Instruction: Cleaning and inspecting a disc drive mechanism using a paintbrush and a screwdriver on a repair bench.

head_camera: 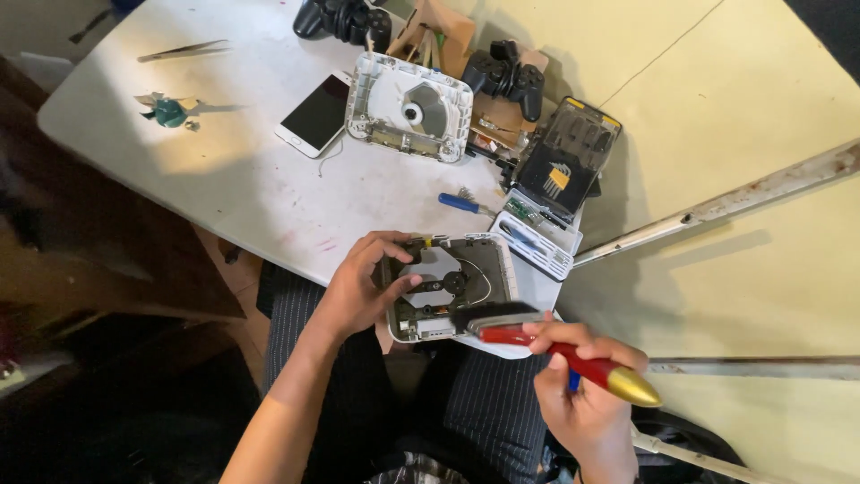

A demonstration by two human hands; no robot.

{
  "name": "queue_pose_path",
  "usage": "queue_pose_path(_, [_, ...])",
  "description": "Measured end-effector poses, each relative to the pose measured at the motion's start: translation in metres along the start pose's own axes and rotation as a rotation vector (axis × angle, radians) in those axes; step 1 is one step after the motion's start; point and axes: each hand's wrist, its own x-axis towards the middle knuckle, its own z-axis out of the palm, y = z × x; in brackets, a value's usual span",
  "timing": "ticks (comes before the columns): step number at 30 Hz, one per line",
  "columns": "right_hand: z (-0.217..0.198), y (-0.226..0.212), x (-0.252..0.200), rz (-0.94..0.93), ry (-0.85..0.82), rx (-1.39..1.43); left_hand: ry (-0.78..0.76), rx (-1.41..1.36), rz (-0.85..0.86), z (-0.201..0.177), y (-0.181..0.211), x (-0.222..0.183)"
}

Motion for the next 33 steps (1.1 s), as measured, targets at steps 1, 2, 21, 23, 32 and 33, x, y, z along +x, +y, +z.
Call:
queue_pose_path(1, [0.004,0.004,-0.002,-0.005,-0.004,0.008,0.008,0.007,-0.003,-0.001,0.001,0.0])
queue_pose_path(2, [0.008,0.009,-0.003,0.06,-0.104,-0.005,-0.005,-0.006,-0.049,-0.001,0.002,0.0])
queue_pose_path(21, [0.018,0.005,0.068,-0.058,-0.139,0.152,0.055,-0.214,-0.018,-0.004,0.0,-0.004])
queue_pose_path(23, [0.041,0.02,0.089,-0.133,-0.162,0.182,0.089,-0.208,-0.077,-0.004,0.012,-0.003])
queue_pose_path(32, [0.108,0.047,0.109,-0.212,-0.437,0.403,0.155,-0.267,-0.06,-0.005,0.008,-0.001])
queue_pose_path(33, [0.103,0.042,0.112,-0.18,-0.464,0.475,0.16,-0.274,-0.064,-0.005,0.01,-0.002])
